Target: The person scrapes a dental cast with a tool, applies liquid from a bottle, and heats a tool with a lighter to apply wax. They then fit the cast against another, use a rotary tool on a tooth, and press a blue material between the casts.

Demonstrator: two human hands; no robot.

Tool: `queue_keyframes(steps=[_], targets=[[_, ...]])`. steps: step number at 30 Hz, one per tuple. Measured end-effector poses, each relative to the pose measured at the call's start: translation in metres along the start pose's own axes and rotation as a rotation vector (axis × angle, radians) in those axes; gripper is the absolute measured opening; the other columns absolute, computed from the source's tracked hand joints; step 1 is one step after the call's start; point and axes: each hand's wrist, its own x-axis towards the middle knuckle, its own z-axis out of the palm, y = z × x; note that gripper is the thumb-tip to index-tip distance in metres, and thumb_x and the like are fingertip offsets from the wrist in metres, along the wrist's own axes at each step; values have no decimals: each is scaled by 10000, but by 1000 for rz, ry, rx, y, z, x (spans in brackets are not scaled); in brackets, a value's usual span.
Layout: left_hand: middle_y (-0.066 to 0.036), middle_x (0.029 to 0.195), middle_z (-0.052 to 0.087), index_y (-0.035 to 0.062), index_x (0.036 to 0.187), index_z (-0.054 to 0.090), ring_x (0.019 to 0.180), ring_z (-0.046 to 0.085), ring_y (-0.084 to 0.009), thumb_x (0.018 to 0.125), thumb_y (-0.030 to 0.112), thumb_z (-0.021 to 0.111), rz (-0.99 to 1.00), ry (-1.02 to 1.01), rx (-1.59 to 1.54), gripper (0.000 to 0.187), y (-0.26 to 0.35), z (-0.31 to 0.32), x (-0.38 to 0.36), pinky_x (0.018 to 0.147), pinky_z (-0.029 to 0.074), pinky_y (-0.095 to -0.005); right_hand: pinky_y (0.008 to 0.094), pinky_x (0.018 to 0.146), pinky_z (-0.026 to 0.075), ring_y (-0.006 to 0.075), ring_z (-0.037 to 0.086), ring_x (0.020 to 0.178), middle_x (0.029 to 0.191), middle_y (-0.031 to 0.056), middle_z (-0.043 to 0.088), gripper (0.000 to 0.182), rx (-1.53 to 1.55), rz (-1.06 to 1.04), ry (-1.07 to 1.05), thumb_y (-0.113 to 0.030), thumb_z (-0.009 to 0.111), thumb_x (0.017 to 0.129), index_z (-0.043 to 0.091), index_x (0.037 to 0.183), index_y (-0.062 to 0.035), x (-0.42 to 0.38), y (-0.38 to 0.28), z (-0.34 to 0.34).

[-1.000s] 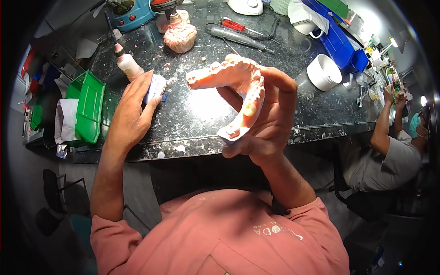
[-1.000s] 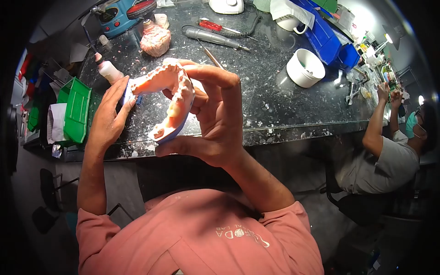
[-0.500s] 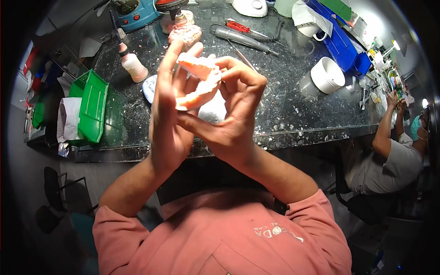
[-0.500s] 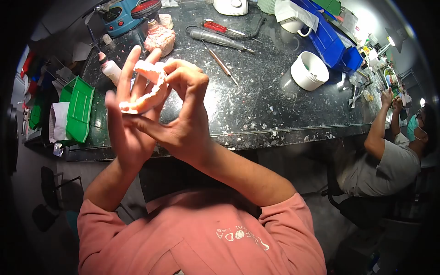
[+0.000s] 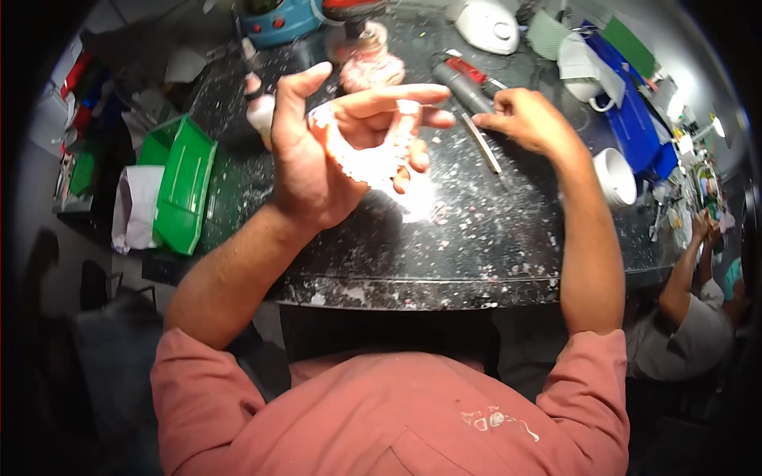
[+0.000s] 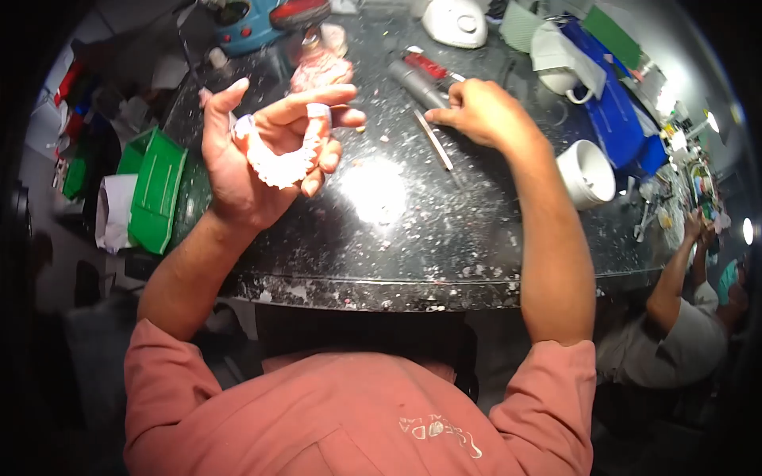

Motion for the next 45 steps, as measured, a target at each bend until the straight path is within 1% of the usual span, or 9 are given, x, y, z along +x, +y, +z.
queue_keyframes(steps=[2, 4, 7, 12, 18, 22, 29, 33, 45], targets=[[-329, 1110, 560, -152, 1314, 412, 679, 602, -264, 879, 565, 229, -61, -49, -86, 859, 1, -1, -4, 459, 555, -284, 354, 523, 389, 171, 489, 511, 554, 35, 514, 452, 246, -56, -71, -447, 710, 798, 588, 704, -22, 6, 0, 7], [-332, 1102, 562, -157, 1306, 416, 654, 603, -281, 878, 522, 235, -88, -42, -205, 822, -1, 2, -7, 462, 560, -289, 245, 420, 265, 33, 339, 433, 526, -89, 394, 420, 771, 173, -129, -456, 715, 808, 609, 716, -61, -1, -8, 12], [-308, 1082, 567, -140, 1252, 466, 640, 600, -305, 877, 456, 268, -126, 7, -250, 732, 0, 5, -9, 488, 573, -313, 186, 326, 157, -3, 269, 358, 496, -121, 341, 358, 1465, 160, -78, -385, 683, 872, 602, 821, -40, -3, -6, 14], [-275, 1067, 562, -116, 1242, 466, 703, 592, -313, 884, 376, 303, -129, 65, -363, 630, -3, 6, -10, 533, 588, -317, 193, 524, 348, 75, 487, 604, 675, -36, 485, 199, 1769, -337, 102, -265, 596, 930, 601, 928, -66, -14, -19, 7], [-307, 1065, 581, -119, 1216, 488, 748, 640, -349, 866, 396, 287, -164, 52, -252, 654, -4, 2, -10, 641, 604, -364, 295, 772, 471, 181, 591, 752, 831, 123, 612, 209, 1359, -750, 507, -180, 575, 871, 524, 976, -7, -42, -55, -1], [-282, 1016, 621, -127, 1147, 538, 733, 649, -326, 856, 460, 240, -127, -30, -94, 719, -12, -1, -16, 664, 545, -375, 643, 1070, 245, 304, 624, 1006, 791, 60, 627, 369, 897, -1096, 369, -387, 624, 894, 491, 1064, -88, -58, -72, -1], [-311, 1105, 596, -196, 1168, 484, 1023, 599, -331, 870, 403, 253, -111, 151, -15, 708, -13, 8, -21, 948, 428, -335, 680, 1067, 224, 299, 613, 1043, 882, 69, 589, 321, 835, -1023, 129, -273, 651, 868, 476, 1077, -106, -86, -94, 13], [-323, 1138, 583, -195, 1156, 483, 1043, 596, -344, 869, 405, 244, -6, 186, 350, 707, -15, 12, -26, 951, 429, -338, 683, 1070, 208, 298, 622, 1030, 883, 70, 606, 314, 851, -1003, 88, -274, 647, 870, 500, 1090, -105, -89, -96, 13], [-332, 1133, 569, -148, 1173, 460, 1044, 596, -350, 889, 393, 257, 91, 142, 408, 644, -23, 11, -28, 942, 443, -365, 684, 1075, 181, 295, 652, 996, 856, 87, 656, 350, 913, -1066, 150, -294, 653, 866, 519, 1133, -111, -85, -91, 21]])
